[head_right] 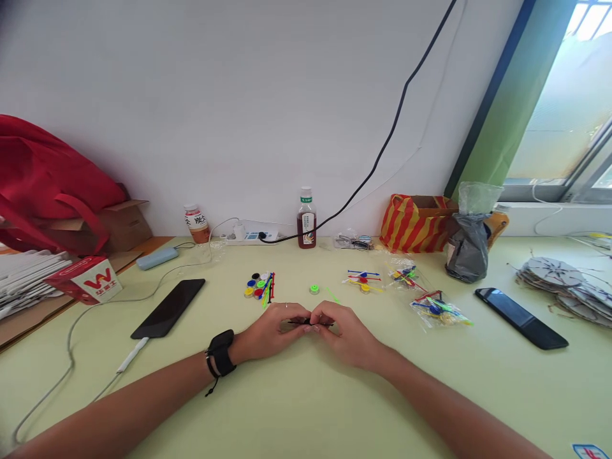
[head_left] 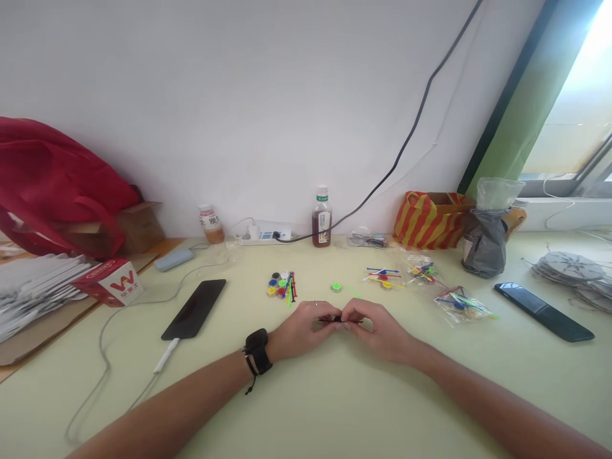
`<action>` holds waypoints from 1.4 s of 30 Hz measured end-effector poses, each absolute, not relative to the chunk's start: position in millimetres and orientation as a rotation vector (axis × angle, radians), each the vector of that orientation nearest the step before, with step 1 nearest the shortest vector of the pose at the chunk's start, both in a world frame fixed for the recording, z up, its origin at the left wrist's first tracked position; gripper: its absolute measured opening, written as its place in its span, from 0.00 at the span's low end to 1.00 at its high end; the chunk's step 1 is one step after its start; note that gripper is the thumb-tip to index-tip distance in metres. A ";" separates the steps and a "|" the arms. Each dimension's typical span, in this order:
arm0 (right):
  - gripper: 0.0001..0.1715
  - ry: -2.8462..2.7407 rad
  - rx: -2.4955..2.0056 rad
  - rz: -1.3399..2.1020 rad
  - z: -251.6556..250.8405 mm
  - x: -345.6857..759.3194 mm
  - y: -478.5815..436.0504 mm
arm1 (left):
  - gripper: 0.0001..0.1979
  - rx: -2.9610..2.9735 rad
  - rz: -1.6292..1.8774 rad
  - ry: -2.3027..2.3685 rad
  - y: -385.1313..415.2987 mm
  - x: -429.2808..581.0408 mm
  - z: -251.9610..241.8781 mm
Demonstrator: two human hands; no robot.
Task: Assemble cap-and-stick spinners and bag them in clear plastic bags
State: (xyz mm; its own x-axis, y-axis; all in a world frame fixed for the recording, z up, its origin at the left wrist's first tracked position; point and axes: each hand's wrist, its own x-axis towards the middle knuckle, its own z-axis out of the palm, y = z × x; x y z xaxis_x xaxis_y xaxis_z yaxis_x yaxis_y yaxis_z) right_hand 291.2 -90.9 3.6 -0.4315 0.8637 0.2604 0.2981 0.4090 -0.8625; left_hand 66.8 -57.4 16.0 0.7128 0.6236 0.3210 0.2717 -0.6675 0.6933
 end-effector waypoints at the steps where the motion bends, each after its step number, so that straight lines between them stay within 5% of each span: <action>1: 0.03 -1.946 -0.996 0.967 3.5 291.4 -90.7 | 0.11 2.291 0.731 0.674 -57.3 66.5 15.7; 42: 0.06 -1.997 -1.159 0.937 -6.1 293.7 -84.2 | 0.09 2.263 0.793 0.646 -53.5 62.5 0.3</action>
State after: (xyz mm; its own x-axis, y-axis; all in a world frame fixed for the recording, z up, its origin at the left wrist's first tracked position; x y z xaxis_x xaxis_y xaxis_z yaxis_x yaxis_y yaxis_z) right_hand 293.7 -84.2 -6.1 -0.4078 0.8970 0.1707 0.4417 0.3574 -0.8229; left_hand 62.5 -53.5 0.3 0.6963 0.6199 0.3618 0.2294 -0.6699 0.7062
